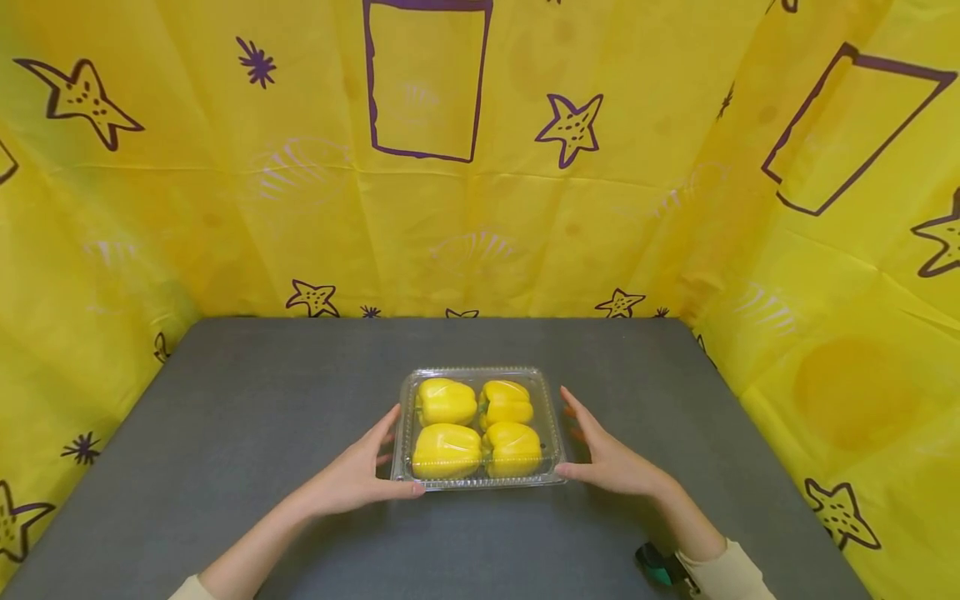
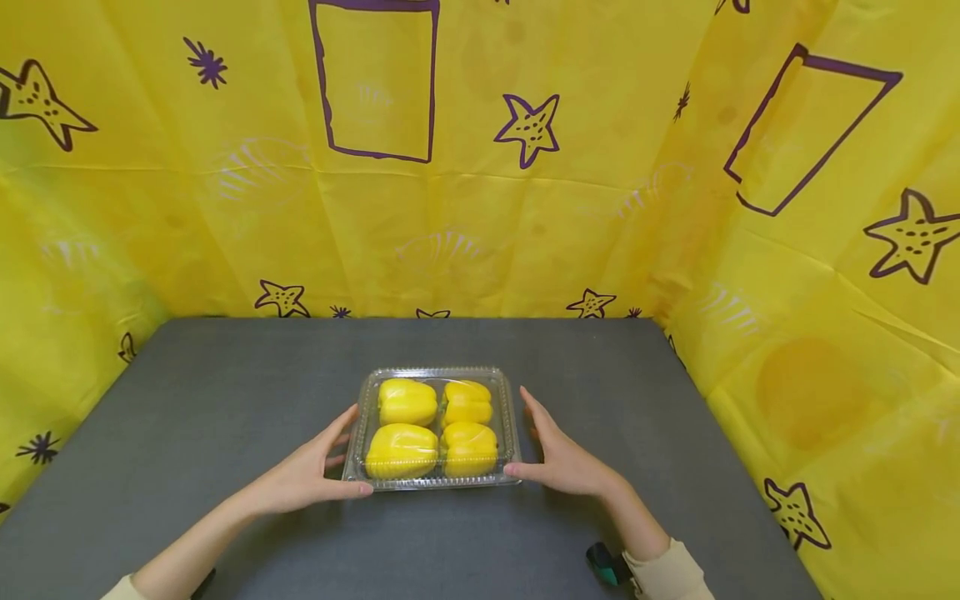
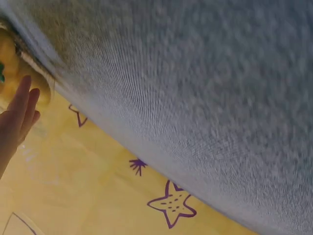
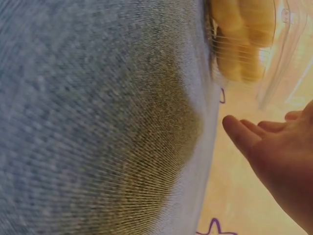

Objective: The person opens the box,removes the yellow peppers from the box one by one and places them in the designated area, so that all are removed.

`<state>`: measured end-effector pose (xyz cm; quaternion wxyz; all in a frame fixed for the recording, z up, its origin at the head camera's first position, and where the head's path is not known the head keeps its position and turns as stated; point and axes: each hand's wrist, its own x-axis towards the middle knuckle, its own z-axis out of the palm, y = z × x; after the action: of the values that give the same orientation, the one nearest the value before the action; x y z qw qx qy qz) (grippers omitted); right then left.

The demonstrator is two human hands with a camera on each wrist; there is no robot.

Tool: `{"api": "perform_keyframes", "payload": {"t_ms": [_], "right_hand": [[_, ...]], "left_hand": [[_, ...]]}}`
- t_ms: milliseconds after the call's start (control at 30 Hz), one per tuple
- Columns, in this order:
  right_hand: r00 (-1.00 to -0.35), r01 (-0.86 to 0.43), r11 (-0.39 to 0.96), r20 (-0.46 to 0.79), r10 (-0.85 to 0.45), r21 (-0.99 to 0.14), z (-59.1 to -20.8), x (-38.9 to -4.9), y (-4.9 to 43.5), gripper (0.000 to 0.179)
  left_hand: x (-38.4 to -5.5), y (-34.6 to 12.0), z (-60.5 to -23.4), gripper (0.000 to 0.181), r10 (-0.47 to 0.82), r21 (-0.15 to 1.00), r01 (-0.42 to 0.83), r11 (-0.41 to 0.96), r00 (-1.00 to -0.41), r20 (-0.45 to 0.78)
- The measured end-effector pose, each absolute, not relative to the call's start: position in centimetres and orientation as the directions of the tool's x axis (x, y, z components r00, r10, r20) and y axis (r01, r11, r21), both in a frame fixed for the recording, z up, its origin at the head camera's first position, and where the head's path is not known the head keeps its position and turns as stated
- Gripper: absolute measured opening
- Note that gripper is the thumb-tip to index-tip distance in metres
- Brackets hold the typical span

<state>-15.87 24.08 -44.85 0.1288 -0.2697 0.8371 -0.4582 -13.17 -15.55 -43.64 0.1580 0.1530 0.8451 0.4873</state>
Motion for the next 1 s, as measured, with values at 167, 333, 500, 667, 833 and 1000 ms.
{"api": "perform_keyframes", "payload": {"t_ms": [167, 333, 500, 667, 833, 1000], "right_hand": [[-0.799, -0.363, 0.411, 0.052, -0.599, -0.836, -45.1, -15.7, 23.9, 0.114], [-0.786, -0.381, 0.419, 0.050, -0.616, -0.824, -45.3, -15.7, 23.7, 0.120], [-0.769, -0.414, 0.425, 0.059, -0.637, -0.805, -45.3, -15.7, 23.4, 0.122], [-0.772, -0.412, 0.428, 0.058, -0.633, -0.804, -45.4, -15.8, 23.2, 0.123], [-0.791, -0.380, 0.452, 0.031, -0.611, -0.807, -45.6, -15.9, 23.0, 0.123], [-0.801, -0.360, 0.471, 0.008, -0.599, -0.805, -45.6, -15.9, 22.9, 0.123]], "left_hand": [[-12.8, -15.3, -44.0, 0.125, 0.432, 0.888, 0.138, 0.438, -0.899, -0.074], [-12.7, -14.9, -44.2, 0.126, 0.420, 0.891, 0.141, 0.431, -0.905, -0.060], [-12.6, -14.7, -44.6, 0.127, 0.405, 0.895, 0.145, 0.422, -0.913, -0.043], [-12.5, -14.4, -44.8, 0.127, 0.383, 0.897, 0.128, 0.423, -0.923, -0.048], [-12.5, -14.2, -44.9, 0.127, 0.363, 0.893, 0.110, 0.436, -0.930, -0.063], [-12.5, -14.2, -45.1, 0.127, 0.358, 0.890, 0.116, 0.441, -0.932, -0.056]]}}
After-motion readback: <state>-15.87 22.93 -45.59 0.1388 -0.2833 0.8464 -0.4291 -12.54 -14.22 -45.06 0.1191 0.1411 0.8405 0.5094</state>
